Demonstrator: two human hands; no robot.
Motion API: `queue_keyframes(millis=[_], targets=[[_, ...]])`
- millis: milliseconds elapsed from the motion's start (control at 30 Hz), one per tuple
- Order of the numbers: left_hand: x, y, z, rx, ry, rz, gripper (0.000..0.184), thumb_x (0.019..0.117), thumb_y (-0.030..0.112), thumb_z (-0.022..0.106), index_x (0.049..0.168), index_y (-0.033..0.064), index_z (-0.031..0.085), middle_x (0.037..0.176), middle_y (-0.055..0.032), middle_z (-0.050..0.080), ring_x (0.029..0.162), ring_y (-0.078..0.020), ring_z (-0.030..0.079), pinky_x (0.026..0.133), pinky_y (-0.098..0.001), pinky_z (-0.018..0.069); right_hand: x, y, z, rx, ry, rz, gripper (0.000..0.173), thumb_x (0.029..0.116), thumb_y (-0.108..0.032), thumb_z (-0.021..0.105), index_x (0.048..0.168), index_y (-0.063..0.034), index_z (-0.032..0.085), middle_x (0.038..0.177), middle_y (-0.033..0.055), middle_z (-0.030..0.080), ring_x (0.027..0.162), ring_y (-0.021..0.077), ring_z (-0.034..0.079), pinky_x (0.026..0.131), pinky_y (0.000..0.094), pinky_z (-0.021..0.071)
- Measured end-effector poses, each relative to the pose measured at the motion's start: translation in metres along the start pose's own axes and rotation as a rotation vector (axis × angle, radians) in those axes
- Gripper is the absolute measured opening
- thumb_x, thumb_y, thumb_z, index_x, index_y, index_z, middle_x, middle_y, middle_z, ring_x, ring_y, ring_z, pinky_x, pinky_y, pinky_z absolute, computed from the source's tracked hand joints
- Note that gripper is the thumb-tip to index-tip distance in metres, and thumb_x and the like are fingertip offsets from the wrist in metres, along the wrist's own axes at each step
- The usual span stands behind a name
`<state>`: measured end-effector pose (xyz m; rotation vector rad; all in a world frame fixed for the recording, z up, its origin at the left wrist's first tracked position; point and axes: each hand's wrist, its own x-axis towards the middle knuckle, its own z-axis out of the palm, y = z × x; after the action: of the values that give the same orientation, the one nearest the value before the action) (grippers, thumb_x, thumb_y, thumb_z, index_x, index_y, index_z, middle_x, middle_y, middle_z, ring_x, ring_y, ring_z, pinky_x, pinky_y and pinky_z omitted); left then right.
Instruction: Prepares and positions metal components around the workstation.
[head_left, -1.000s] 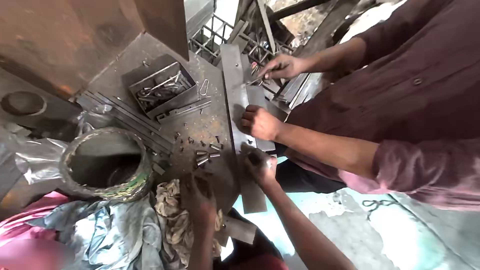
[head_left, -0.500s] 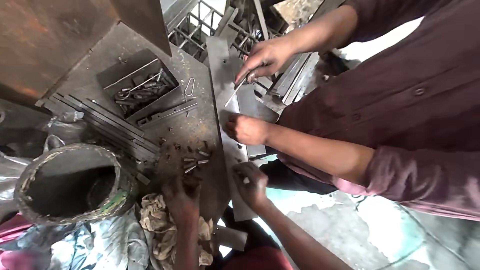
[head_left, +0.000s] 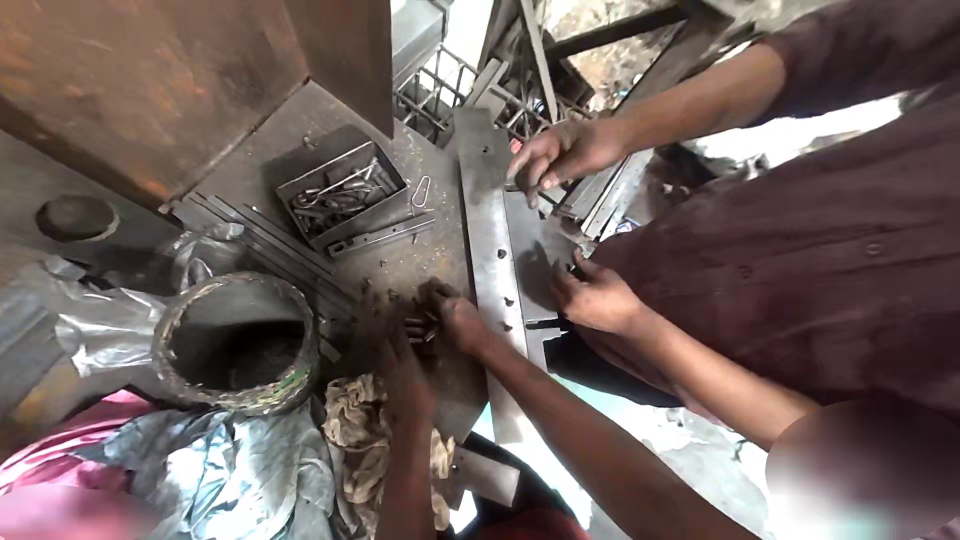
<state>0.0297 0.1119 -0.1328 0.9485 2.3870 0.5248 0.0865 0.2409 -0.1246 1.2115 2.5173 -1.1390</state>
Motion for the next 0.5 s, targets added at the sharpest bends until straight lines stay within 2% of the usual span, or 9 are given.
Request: queue_keyframes(millis=[33,100,133,200,233,300,367,433,500], targets=[[0.003,-0.001,-0.003,-0.010,-0.018,0.012,0.087,0.0844,0.022,0.085,0.156,0.0037,0.039,0.155,-0.0280,0.041,0.134,-0.0459,0.051,0.108,-0.0596,0.0444,0.000,-0.001,0.006,0.008,-0.005,-0.002,0.060,0.0861,-0.001,0.074,0.143,-0.0011,0.055,0.150,0.0256,0.049,0.132,0.0421,0.055,0.107,0.0561,0.0481],[0.009,-0.005,-0.005,-0.014,-0.038,0.015,0.079,0.0873,0.021,0.082,0.154,0.0069,0.043,0.153,-0.0253,0.045,0.129,-0.0444,0.056,0.105,-0.0597,0.0477,0.002,-0.005,0.007,-0.002,-0.040,0.012,0.081,0.0837,-0.002,0.078,0.156,-0.0084,0.042,0.161,0.0251,0.036,0.139,0.0453,0.048,0.108,0.0591,0.0459],[0.010,-0.007,-0.006,-0.008,-0.034,0.012,0.073,0.0887,0.022,0.080,0.152,0.0066,0.047,0.151,-0.0246,0.048,0.127,-0.0441,0.058,0.103,-0.0600,0.0487,0.004,-0.007,0.007,-0.019,-0.056,0.010,0.086,0.0836,-0.002,0.079,0.159,-0.0116,0.038,0.164,0.0244,0.030,0.141,0.0466,0.045,0.108,0.0603,0.0455],[0.008,-0.012,-0.007,-0.015,0.013,0.026,0.063,0.0911,0.023,0.077,0.146,0.0045,0.054,0.144,-0.0251,0.055,0.123,-0.0432,0.061,0.102,-0.0596,0.0498,0.010,-0.011,0.004,-0.111,-0.104,-0.022,0.083,0.0885,-0.002,0.074,0.160,-0.0154,0.036,0.169,0.0208,0.022,0.146,0.0440,0.041,0.112,0.0574,0.0424],[0.007,-0.014,-0.006,-0.028,0.041,0.048,0.059,0.0920,0.022,0.076,0.144,0.0038,0.056,0.143,-0.0255,0.055,0.125,-0.0426,0.059,0.104,-0.0583,0.0487,0.014,-0.010,0.005,-0.153,-0.115,-0.054,0.077,0.0915,-0.003,0.072,0.160,-0.0142,0.038,0.169,0.0194,0.021,0.148,0.0414,0.038,0.116,0.0548,0.0393],[0.002,-0.018,-0.003,-0.024,0.089,0.101,0.052,0.0930,0.021,0.074,0.139,0.0009,0.061,0.142,-0.0278,0.055,0.129,-0.0440,0.056,0.106,-0.0579,0.0465,0.014,-0.008,0.007,-0.182,-0.102,-0.114,0.062,0.0967,-0.006,0.065,0.155,-0.0083,0.044,0.166,0.0189,0.030,0.150,0.0379,0.038,0.119,0.0526,0.0363],[-0.005,-0.022,-0.001,0.006,0.129,0.134,0.043,0.0928,0.021,0.074,0.130,-0.0006,0.067,0.137,-0.0283,0.058,0.129,-0.0452,0.056,0.107,-0.0582,0.0452,0.004,-0.006,0.010,-0.197,-0.107,-0.126,0.055,0.1013,-0.009,0.061,0.154,-0.0073,0.045,0.164,0.0179,0.036,0.146,0.0372,0.043,0.115,0.0522,0.0407],[-0.012,-0.025,0.001,0.061,0.129,0.164,0.041,0.0927,0.021,0.074,0.127,-0.0011,0.068,0.133,-0.0293,0.060,0.128,-0.0476,0.055,0.107,-0.0582,0.0449,-0.008,-0.002,0.013,-0.196,-0.092,-0.141,0.057,0.0983,-0.003,0.063,0.153,-0.0082,0.048,0.163,0.0188,0.037,0.141,0.0397,0.048,0.110,0.0538,0.0452],[-0.016,-0.026,0.002,0.123,0.090,0.208,0.052,0.0903,0.027,0.077,0.132,-0.0019,0.064,0.136,-0.0320,0.057,0.129,-0.0519,0.052,0.108,-0.0595,0.0433,-0.013,0.000,0.014,-0.174,-0.075,-0.158,0.064,0.0924,0.000,0.068,0.153,-0.0109,0.048,0.163,0.0197,0.037,0.146,0.0394,0.042,0.115,0.0536,0.0408]])
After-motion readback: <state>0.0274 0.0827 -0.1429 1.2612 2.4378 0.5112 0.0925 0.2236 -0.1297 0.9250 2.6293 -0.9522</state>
